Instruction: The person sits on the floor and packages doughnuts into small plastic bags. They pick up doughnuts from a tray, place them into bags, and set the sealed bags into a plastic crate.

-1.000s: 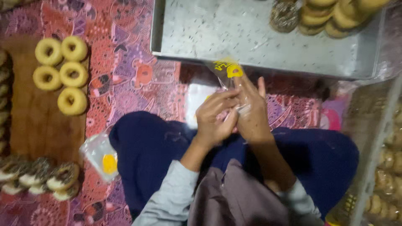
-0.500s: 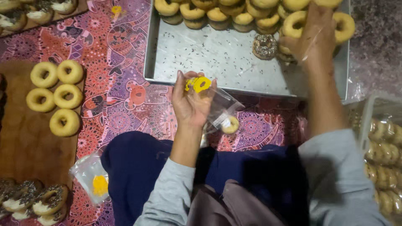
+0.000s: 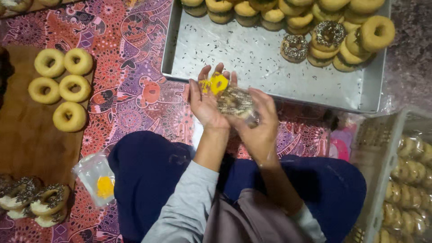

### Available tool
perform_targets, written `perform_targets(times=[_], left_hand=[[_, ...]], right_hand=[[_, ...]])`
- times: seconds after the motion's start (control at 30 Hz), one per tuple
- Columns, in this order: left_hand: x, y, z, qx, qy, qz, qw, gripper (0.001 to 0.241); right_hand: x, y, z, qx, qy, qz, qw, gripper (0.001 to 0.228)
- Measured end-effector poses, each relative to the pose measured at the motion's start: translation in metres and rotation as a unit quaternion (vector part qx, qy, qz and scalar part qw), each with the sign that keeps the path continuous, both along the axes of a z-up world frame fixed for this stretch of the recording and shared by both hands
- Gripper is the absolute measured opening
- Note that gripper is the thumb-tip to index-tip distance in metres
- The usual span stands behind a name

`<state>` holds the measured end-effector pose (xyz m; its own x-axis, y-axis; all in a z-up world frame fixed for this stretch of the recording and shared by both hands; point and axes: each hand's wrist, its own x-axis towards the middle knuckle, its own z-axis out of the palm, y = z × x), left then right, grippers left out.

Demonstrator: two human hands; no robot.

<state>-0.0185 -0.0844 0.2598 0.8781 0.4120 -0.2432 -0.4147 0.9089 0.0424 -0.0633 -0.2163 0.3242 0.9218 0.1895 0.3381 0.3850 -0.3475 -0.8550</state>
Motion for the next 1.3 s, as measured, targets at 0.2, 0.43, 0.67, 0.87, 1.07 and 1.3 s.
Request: perform_targets(times=[0.2, 0.43, 0.67, 0.87, 1.07, 1.3], left_hand=[[-0.036, -0.017, 0.024, 0.158, -0.048, -0.048, 0.985, 0.083], [-0.127, 0.016, 0.054, 0.878, 0.081, 0.145, 0.45, 0.083], [-0.215, 0.072, 0.048, 0.884, 0.172, 0.112, 0.421, 0.019], [-0.274, 0.088, 0.04, 0.594, 0.343, 0.02, 0.728, 0.012], [-0.267, 0.097, 0.036, 0.536, 0.337, 0.029, 0.773, 0.012], [-0.262, 0.081, 0.049, 0.645, 0.38, 0.038, 0.661, 0.019]], right_hand=[[-0.002, 0.01, 0.005, -0.032, -0.038, 0.046, 0.998, 0.07], [-0.006, 0.018, -0.027, 0.2, 0.238, 0.127, 0.942, 0.067], [-0.052, 0.051, -0.001, -0.102, 0.276, 0.259, 0.92, 0.038], [-0.098, 0.082, 0.015, -0.115, 0.05, 0.324, 0.938, 0.011], [-0.099, 0.103, 0.022, -0.111, -0.029, 0.311, 0.944, 0.015], [-0.094, 0.108, 0.009, -0.068, -0.119, 0.355, 0.925, 0.03]])
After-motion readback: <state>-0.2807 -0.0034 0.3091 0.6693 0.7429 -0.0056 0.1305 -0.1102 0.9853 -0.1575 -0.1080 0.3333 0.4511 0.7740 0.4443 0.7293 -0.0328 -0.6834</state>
